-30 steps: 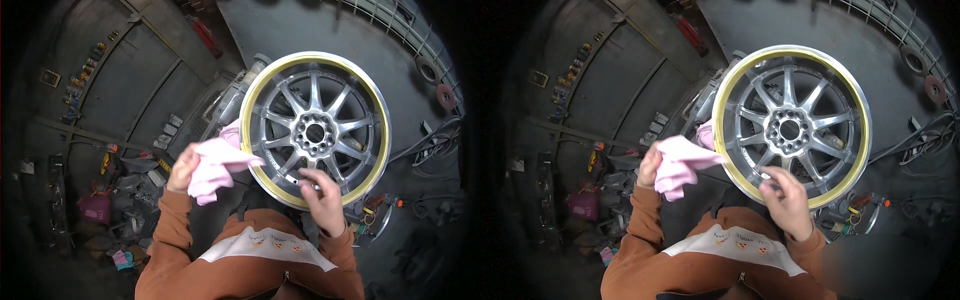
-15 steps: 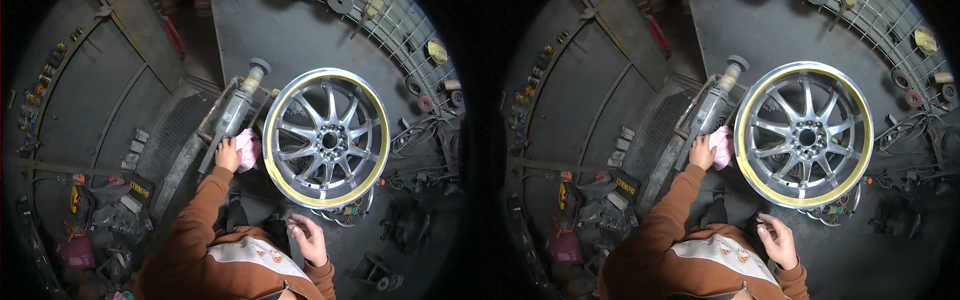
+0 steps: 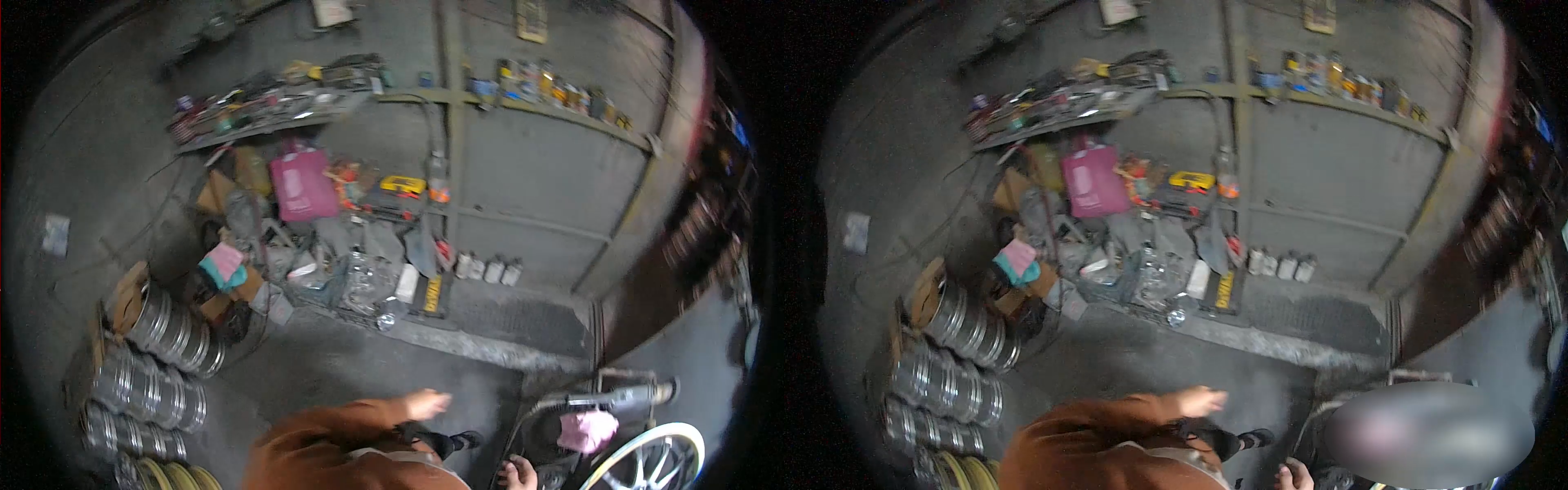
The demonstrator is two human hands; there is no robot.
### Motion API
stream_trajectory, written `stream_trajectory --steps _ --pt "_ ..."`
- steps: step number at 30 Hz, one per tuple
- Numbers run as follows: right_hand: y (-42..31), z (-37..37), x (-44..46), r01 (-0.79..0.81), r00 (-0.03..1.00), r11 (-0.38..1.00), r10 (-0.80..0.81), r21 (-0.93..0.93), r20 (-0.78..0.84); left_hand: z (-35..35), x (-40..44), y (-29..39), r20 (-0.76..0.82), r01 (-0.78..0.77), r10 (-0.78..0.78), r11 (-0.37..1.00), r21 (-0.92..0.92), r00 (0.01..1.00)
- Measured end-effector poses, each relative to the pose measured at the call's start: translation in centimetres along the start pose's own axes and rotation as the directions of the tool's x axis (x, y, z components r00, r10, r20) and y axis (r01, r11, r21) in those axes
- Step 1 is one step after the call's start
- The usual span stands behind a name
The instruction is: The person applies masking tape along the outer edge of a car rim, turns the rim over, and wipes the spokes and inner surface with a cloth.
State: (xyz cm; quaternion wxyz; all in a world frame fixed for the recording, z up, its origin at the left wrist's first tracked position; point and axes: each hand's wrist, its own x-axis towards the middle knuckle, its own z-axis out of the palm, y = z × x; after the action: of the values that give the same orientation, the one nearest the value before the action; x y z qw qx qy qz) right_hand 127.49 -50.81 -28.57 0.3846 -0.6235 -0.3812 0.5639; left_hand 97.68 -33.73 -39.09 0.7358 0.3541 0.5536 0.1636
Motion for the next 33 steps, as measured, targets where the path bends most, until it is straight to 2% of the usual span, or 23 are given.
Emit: stream_trajectory --steps 1,2,3,4,5,6,7,8,9,11,12,13,15,17,18,21,22,24,25,27,29,30,33 --pt "1.2 1.0 2.5 0.101 0.995 0.99 -0.099 -0.093 0.028 -5.0 -2.8 -0.5 0.063 -0.193 0.182 0.914 0.358 0.981" --pt "2.0 2.3 4.4 0.2 0.98 0.964 -0.194 -0.177 0.053 -10.1 -5.6 -1.0 0.126 -0.332 0.365 0.583 0.741 0.923" --pt "0.4 4.0 5.3 0.202 0.976 0.96 -0.181 -0.195 0.117 -15.1 -8.4 -1.5 0.182 -0.334 0.526 0.208 0.92 0.831" --pt "-2.2 6.2 5.3 0.231 0.969 0.949 -0.203 -0.215 0.144 -16.4 -13.4 0.5 0.017 -0.186 0.447 0.337 0.923 0.894" --pt "-5.5 8.6 4.8 0.309 0.944 0.932 -0.276 -0.188 0.182 -18.7 -14.7 -0.8 -0.085 -0.039 0.457 0.254 0.966 0.885" --pt "-8.2 10.7 4.2 0.384 0.912 0.91 -0.347 -0.156 0.219 -19.2 -18.1 0.8 -0.107 -0.059 0.472 0.324 0.944 0.875" --pt "-9.4 12.2 4.2 0.316 0.923 0.933 -0.261 -0.171 0.284 -19.2 -20.2 1.2 -0.176 -0.002 0.439 0.375 0.927 0.881" --pt "-6.9 13.3 5.6 0.129 0.931 0.992 -0.123 0.004 0.344 -19.7 -21.5 1.6 -0.236 0.053 0.403 0.416 0.908 0.884" --pt "-6.7 14.9 6.4 0.13 0.912 0.991 -0.115 -0.012 0.394 -20.5 -21.8 0.7 -0.25 0.036 0.385 0.483 0.875 0.889" --pt "-6.2 17.6 8.2 0.167 0.874 0.986 -0.135 -0.028 0.467 -21.7 -20.2 -4.4 -0.248 -0.002 0.31 0.628 0.778 0.918" --pt "-5.8 19.5 9.4 0.195 0.855 0.979 -0.143 -0.053 0.498 -21.8 -19.7 -8.8 -0.335 -0.033 0.283 0.805 0.592 0.899" --pt "-5.6 21.4 10.3 0.249 0.835 0.966 -0.175 -0.075 0.522 -22.4 -19.3 -13.5 -0.482 0.301 -0.043 0.828 0.473 0.875" --pt "-9.1 25.7 10.9 0.312 0.806 0.945 -0.208 -0.1 0.555 -23.8 -20.7 -21.6 -0.407 0.407 -0.248 0.835 0.37 0.879" --pt "-13.7 30.5 11.0 0.109 0.723 0.994 -0.099 0.029 0.684 -25.0 -23.4 -27.6 -0.372 0.484 -0.379 0.839 0.249 0.847" --pt "-14.5 32.2 12.1 0.113 0.717 0.993 -0.097 0.022 0.69 -25.8 -25.0 -29.3 -0.382 0.505 -0.411 0.843 0.187 0.828" --pt "-15.4 37.7 16.7 0.461 0.513 0.88 -0.156 -0.117 0.844 -31.4 -28.2 -33.2 -0.469 0.556 -0.476 0.83 0.04 0.744" --pt "-16.2 39.6 18.4 0.452 0.524 0.884 -0.155 -0.119 0.838 -34.2 -29.3 -33.5 -0.533 0.551 -0.46 0.834 0.015 0.711" --pt "-20.8 43.5 22.1 0.787 0.354 0.573 -0.113 -0.23 0.928 -41.8 -31.8 -33.6 -0.703 0.543 -0.37 0.839 0.026 0.607" --pt "-24.1 45.5 23.0 0.844 0.345 0.495 -0.208 -0.206 0.915 -45.2 -33.2 -33.1 -0.787 0.522 -0.293 0.852 0.043 0.543" --pt "-32.0 50.2 25.5 0.958 0.211 0.27 -0.433 -0.098 0.876 -43.8 -39.6 -17.1 -0.935 0.286 -0.141 0.957 -0.046 0.325" --pt "-40.8 54.9 28.9 1.0 0.021 0.026 -0.58 -0.007 0.815 -44.7 -41.8 -10.6 -0.933 0.218 -0.06 0.976 0.02 0.354" --pt "-45.7 57.2 29.6 0.998 0.061 0.034 -0.591 -0.05 0.804 -45.7 -42.3 -9.0 -0.924 0.157 0.01 0.985 0.076 0.383" --pt "-57.8 64.4 35.8 0.929 -0.101 -0.304 -0.755 -0.209 0.648 -48.1 -39.6 -10.0 -0.903 0.1 -0.009 0.994 0.037 0.429"
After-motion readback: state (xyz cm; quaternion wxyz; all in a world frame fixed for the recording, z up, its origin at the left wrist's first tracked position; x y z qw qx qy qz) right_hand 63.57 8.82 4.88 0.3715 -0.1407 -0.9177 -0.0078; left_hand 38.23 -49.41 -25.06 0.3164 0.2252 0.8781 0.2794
